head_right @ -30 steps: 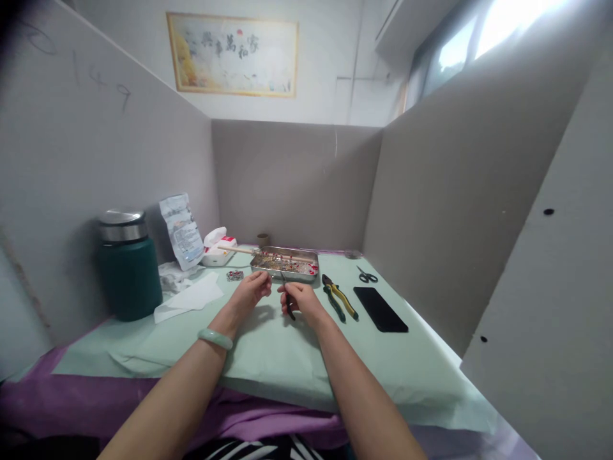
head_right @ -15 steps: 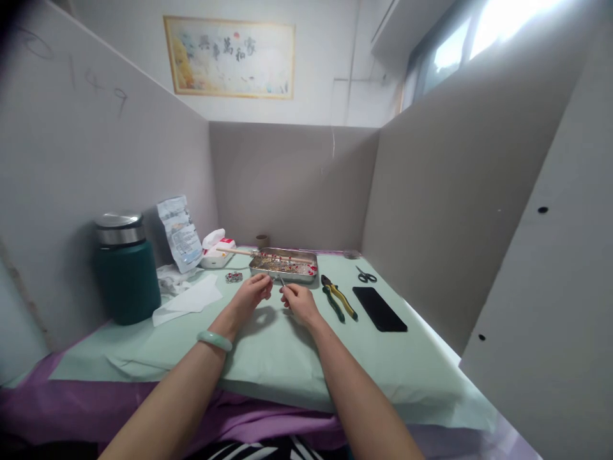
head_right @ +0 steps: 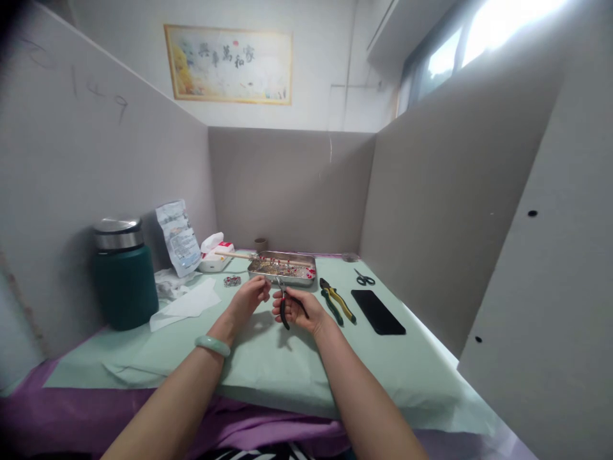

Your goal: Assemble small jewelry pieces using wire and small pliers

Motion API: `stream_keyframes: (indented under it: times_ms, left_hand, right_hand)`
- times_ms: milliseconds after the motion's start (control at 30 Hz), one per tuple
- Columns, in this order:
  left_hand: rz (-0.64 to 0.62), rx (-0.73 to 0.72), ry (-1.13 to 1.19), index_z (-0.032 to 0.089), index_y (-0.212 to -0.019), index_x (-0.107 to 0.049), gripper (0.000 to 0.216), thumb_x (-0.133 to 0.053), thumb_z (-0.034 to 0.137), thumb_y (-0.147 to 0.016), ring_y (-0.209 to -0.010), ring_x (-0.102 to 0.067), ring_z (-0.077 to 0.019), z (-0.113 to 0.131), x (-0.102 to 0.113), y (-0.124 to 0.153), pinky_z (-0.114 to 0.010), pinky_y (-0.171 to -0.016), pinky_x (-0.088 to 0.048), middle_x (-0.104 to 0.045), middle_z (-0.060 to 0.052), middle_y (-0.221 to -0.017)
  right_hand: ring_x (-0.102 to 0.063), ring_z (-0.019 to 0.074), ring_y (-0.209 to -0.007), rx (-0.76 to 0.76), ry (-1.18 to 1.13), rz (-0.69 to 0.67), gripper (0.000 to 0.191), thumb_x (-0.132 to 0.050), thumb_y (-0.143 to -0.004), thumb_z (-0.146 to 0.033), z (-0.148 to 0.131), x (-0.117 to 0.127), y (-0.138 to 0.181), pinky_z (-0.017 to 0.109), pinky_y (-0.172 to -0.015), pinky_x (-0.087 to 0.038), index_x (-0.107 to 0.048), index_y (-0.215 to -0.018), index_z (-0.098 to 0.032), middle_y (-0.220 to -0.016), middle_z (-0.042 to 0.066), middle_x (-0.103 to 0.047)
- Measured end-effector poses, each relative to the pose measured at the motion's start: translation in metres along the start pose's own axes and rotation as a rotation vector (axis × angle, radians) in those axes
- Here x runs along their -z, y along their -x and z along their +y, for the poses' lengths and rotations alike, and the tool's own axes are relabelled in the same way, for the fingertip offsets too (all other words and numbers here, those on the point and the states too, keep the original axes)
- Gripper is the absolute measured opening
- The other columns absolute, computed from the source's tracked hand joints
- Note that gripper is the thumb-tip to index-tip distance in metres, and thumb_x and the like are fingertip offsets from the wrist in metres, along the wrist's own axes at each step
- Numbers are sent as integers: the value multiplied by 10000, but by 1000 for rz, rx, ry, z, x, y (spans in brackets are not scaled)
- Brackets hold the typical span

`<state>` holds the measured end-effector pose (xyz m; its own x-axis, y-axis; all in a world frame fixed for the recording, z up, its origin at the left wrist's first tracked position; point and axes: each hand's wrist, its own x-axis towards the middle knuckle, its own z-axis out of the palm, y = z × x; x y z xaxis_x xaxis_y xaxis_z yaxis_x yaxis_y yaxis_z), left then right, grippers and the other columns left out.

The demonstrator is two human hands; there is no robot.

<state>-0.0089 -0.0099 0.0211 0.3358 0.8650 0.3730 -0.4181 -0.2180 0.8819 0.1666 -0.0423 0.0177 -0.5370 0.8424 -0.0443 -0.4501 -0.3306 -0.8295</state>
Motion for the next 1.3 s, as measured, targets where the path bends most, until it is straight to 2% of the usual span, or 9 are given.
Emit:
stream_keyframes:
  times_ms: [367,633,767,933,1067,1200,1300]
  left_hand:
    - [-14,11,75,150,-670,-499,80,-541,217,-676,-469,-326,-54,3,-2,2,-244,-523,-322,-446,21,-606]
    - [-16,9,27,151,-673,-513,78,-556,216,-668,-508,-375,-70,3,-4,3,-251,-550,-353,-456,10,-614]
    - [-19,-20,-25,149,-758,-540,186,-617,312,-714,-578,-434,-83,-1,-3,3,-244,-582,-368,-518,-9,-700]
    - [-32,-67,-94,155,-770,-526,273,-610,414,-759,-594,-454,-81,-2,-4,4,-237,-605,-372,-544,-8,-718]
    - [1,-42,-76,151,-796,-549,287,-633,418,-733,-600,-479,-85,0,-6,4,-241,-605,-388,-570,-24,-760]
    - [-22,19,28,140,-830,-588,240,-653,326,-694,-618,-533,-108,3,-4,3,-272,-609,-420,-611,-73,-848]
    - [-55,85,83,134,-783,-590,274,-585,405,-739,-598,-551,-127,4,-1,3,-291,-585,-434,-624,-94,-834]
  right_hand:
    - [-626,151,-604,-49,-54,-56,269,-384,-924,-273,-1,1,2,291,-586,-505,-579,-972,-93,-710,64,-643]
    - [-500,90,-500,-15,-13,-48,218,-494,-876,-316,-1,-2,4,215,-485,-400,-584,-898,-119,-615,0,-539]
    - [-482,95,-503,49,22,-55,225,-517,-854,-337,-1,-2,4,226,-484,-379,-582,-899,-127,-607,-7,-521]
    - [-511,110,-525,103,76,-83,235,-518,-847,-352,2,1,1,253,-514,-410,-590,-910,-137,-629,-7,-533]
    - [-522,115,-522,134,114,-62,223,-513,-847,-347,3,-2,1,257,-522,-423,-588,-899,-144,-622,-4,-544]
    - [-516,114,-504,156,147,-43,221,-519,-838,-348,2,-5,2,248,-498,-420,-585,-885,-142,-612,-2,-549]
    - [-516,114,-502,126,188,-82,231,-516,-841,-353,1,-6,3,246,-491,-426,-590,-895,-140,-617,2,-556]
